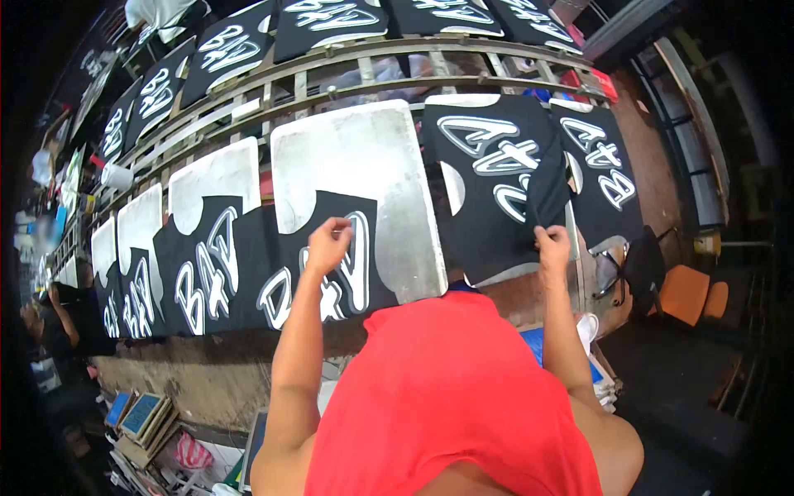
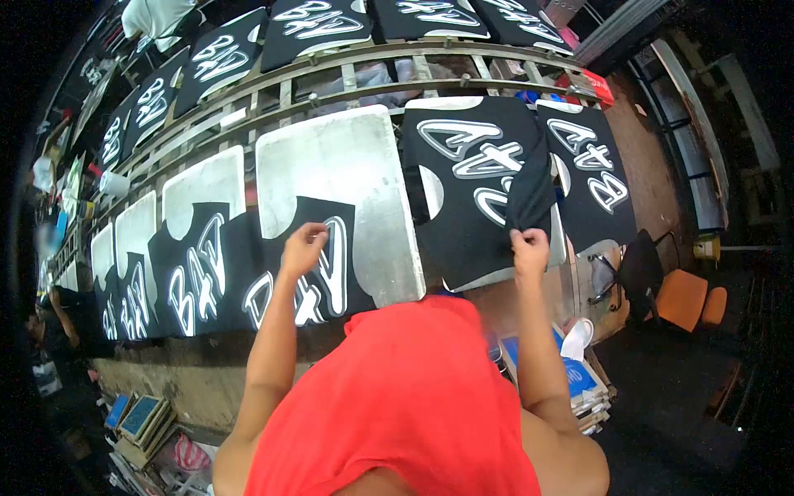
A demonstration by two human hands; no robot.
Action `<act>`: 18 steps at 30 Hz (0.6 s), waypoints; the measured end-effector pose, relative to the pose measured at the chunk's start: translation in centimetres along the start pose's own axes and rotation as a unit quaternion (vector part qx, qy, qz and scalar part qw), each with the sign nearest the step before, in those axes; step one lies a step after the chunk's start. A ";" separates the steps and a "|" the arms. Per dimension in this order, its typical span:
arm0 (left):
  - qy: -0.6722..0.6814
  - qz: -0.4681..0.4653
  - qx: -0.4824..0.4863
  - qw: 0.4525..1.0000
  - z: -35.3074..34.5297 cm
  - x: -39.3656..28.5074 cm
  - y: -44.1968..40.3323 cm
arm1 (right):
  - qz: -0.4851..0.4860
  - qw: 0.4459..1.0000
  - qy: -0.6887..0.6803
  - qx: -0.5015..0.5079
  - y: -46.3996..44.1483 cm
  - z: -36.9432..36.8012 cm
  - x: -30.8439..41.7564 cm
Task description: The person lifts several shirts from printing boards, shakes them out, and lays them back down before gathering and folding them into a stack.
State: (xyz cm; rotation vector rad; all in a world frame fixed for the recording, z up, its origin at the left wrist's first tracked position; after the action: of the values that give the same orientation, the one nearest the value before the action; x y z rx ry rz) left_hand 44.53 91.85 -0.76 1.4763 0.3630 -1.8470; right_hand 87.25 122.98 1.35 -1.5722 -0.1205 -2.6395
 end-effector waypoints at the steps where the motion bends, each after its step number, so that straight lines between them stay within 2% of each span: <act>1: -0.004 -0.007 0.000 1.000 -1.1 0.5 -0.3 | 0.052 0.994 0.074 -0.054 -1.5 1.6 -2.3; 2: -0.009 -0.009 -0.012 1.000 -1.2 1.7 -0.6 | -0.002 0.996 0.063 -0.056 -2.2 2.8 -3.3; 3: -0.043 -0.051 -0.051 0.997 -0.6 1.6 -0.8 | 0.041 0.968 0.214 -0.128 -2.6 4.8 -3.4; 4: -0.078 -0.090 -0.086 0.989 0.6 1.6 -1.1 | 0.050 0.975 0.151 -0.154 -1.4 5.7 -1.9; 5: -0.094 -0.064 -0.131 0.985 2.5 2.6 -1.6 | 0.109 0.940 0.262 -0.191 -1.6 7.5 -2.4; 7: -0.169 -0.034 -0.214 0.962 6.3 4.5 -2.6 | 0.064 0.949 0.257 -0.170 -2.9 10.3 -7.3; 10: -0.274 0.000 -0.281 0.920 11.2 6.4 -3.2 | 0.081 0.923 0.325 -0.190 -0.8 11.6 -6.0; 11: -0.300 0.003 -0.274 0.914 12.5 6.7 -3.5 | 0.064 0.914 0.360 -0.176 -1.0 11.6 -6.4; 12: -0.300 0.053 -0.260 0.916 13.5 5.9 -3.4 | 0.094 0.902 0.376 -0.192 -1.2 11.5 -7.4; 13: -0.292 0.055 -0.249 0.922 14.5 6.3 -3.7 | 0.092 0.903 0.381 -0.175 -1.4 11.2 -7.8; 16: -0.319 0.080 -0.199 0.923 17.1 8.0 -6.3 | 0.163 0.880 0.439 -0.076 -1.7 9.1 -6.3; 17: -0.359 0.119 -0.181 0.908 17.6 7.0 -6.7 | 0.170 0.896 0.407 -0.043 -1.6 8.3 -5.6; 18: -0.396 0.162 -0.159 0.890 17.9 6.4 -6.8 | 0.206 0.885 0.417 -0.033 -1.2 7.5 -4.0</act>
State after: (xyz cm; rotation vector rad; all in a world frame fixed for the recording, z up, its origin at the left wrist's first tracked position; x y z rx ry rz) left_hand 26.49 83.08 -2.78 0.4448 0.0049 -1.8276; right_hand 95.59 124.96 1.32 -0.2879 0.3135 -2.6941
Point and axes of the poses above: each hand's wrist, its own y-axis away from the middle knuckle, its own z-axis out of the back of the hand, x = y × z, the point moved 6 cm from there along -y, towards the middle knuckle, and after that the axes turned 12 degrees about y, right-handed, at the moved point
